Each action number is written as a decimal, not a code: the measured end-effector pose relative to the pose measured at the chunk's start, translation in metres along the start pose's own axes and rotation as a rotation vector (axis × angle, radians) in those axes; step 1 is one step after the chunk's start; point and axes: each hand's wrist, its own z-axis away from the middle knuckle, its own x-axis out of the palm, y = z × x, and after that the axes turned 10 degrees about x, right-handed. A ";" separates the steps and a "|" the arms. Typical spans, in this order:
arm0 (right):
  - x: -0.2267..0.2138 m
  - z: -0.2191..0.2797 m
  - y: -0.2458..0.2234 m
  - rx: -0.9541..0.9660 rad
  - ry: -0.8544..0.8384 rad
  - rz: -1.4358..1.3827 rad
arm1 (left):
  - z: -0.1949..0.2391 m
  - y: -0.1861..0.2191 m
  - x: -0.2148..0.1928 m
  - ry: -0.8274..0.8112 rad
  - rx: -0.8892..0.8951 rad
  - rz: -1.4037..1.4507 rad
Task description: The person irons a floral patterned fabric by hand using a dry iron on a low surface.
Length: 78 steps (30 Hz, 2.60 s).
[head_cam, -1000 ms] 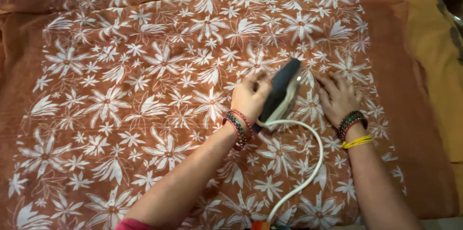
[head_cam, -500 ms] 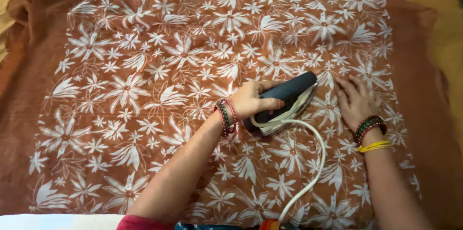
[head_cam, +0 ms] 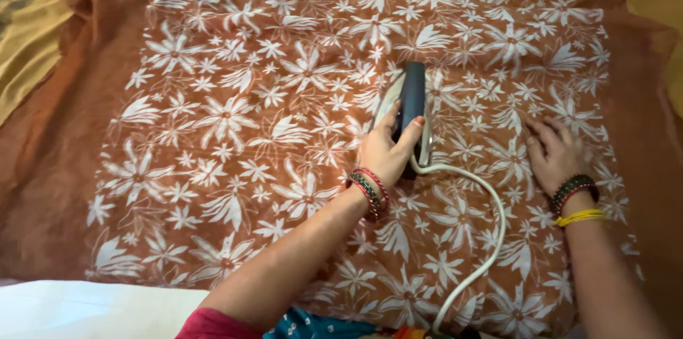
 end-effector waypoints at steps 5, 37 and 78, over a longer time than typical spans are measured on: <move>-0.023 -0.005 -0.034 -0.117 0.041 0.043 | -0.008 -0.016 -0.057 -0.134 0.147 -0.536; -0.057 0.073 -0.298 -0.054 -0.306 -1.000 | 0.007 -0.110 -0.232 -0.130 -0.161 -1.027; 0.043 0.062 -0.310 -0.498 -0.048 -0.265 | 0.012 -0.095 -0.216 0.333 0.117 -0.391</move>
